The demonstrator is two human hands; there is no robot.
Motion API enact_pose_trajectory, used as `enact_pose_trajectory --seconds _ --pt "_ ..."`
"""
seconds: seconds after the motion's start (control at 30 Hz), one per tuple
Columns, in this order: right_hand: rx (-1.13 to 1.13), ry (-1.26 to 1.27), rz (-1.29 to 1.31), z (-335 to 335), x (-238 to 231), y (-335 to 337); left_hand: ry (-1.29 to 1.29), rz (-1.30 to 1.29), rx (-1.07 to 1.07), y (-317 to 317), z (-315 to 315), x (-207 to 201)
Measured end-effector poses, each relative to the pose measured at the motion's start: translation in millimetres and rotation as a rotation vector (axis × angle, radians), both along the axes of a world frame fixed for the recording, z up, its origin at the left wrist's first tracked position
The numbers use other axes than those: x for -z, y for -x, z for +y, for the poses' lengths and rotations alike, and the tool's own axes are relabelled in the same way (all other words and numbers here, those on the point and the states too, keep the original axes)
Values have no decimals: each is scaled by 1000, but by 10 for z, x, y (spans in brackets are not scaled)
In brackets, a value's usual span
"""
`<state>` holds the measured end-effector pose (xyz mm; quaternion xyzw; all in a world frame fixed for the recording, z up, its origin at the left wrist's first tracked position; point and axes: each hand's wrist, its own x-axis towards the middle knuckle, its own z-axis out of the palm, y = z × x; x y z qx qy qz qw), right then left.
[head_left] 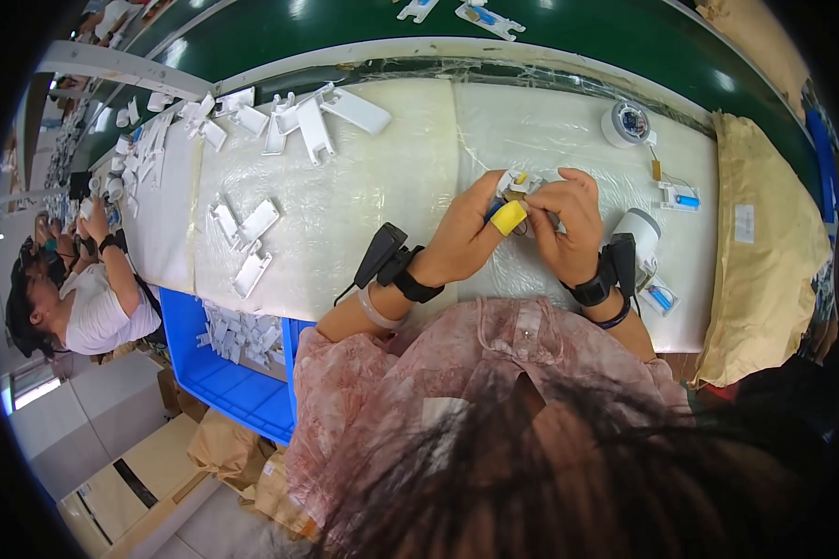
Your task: The person picks up a white plastic housing and a circuit board, fits the board into the housing by hand, and applies a small piece of tape to the assembly. They then place the unit onto a conveyor belt and reach for another housing to repeat the process.
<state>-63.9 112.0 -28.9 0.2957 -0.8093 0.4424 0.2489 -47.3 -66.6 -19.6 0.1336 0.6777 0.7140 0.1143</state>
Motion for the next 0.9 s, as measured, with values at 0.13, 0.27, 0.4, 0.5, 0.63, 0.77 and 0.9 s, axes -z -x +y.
enact_pose_trajectory --seconds 0.13,0.27,0.4,0.5,0.63,0.77,0.9 --pt "7 2 -1 -6 -8 -5 5 -11 2 -2 6 3" --pt "9 -5 3 -5 8 -7 13 -1 3 -3 -1 42" --pt "6 -5 6 -4 11 -8 58 5 -3 0 -3 70" --pt "5 -5 5 -6 2 -4 67 5 1 11 -9 58" --pt "-4 5 8 -17 2 3 93 34 -4 14 -22 49" --pt "-6 3 11 -13 6 1 59 -5 -17 11 -12 51" --pt "-10 3 9 -1 13 5 62 26 -24 22 -15 65"
